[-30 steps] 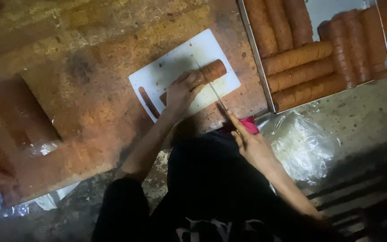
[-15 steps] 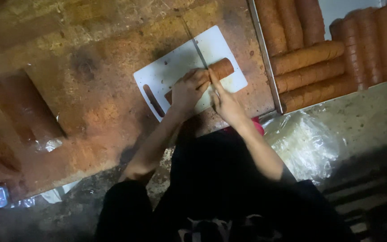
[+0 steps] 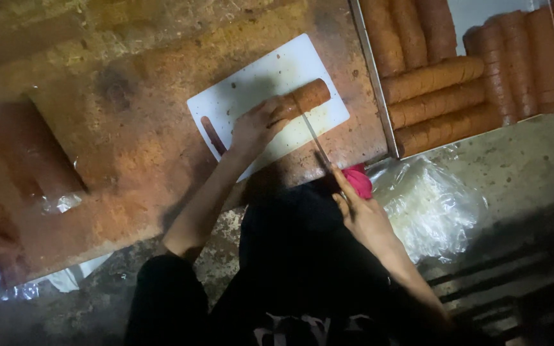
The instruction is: Slicing long brown rolls on a cutting board and arranging the pieces in a metal tray
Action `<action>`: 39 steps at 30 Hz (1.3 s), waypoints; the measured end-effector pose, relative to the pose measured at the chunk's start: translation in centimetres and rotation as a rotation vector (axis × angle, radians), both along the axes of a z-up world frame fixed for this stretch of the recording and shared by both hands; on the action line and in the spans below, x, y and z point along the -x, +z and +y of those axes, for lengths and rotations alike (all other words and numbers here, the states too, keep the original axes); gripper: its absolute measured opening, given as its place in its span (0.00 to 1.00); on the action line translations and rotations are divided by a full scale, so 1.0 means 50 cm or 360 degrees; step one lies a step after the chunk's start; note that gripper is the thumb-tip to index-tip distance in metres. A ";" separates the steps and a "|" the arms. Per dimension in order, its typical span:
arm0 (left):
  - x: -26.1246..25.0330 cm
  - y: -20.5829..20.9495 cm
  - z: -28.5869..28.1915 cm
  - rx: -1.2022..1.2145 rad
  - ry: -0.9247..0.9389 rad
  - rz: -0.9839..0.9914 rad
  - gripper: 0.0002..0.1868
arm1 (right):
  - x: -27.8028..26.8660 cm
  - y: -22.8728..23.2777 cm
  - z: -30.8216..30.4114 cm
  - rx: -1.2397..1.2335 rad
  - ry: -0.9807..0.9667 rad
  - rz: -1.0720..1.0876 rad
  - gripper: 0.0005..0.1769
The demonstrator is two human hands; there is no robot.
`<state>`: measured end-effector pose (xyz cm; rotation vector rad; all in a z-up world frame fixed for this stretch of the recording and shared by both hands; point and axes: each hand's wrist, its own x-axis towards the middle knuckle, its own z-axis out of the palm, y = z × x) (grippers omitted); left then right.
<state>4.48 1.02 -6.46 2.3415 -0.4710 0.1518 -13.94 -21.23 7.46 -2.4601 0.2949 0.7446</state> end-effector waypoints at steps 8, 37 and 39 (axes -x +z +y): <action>-0.016 -0.014 0.014 -0.0046 -0.0139 -0.0055 0.16 | -0.050 0.024 0.043 -0.0027 0.0029 -0.0035 0.35; 0.005 0.103 0.062 0.0047 -0.0233 0.0558 0.29 | 0.029 -0.002 0.023 -0.0063 -0.0018 0.0133 0.38; 0.019 0.061 0.070 0.0083 -0.0172 0.0515 0.28 | 0.029 0.025 0.027 -0.0036 0.0011 0.0155 0.38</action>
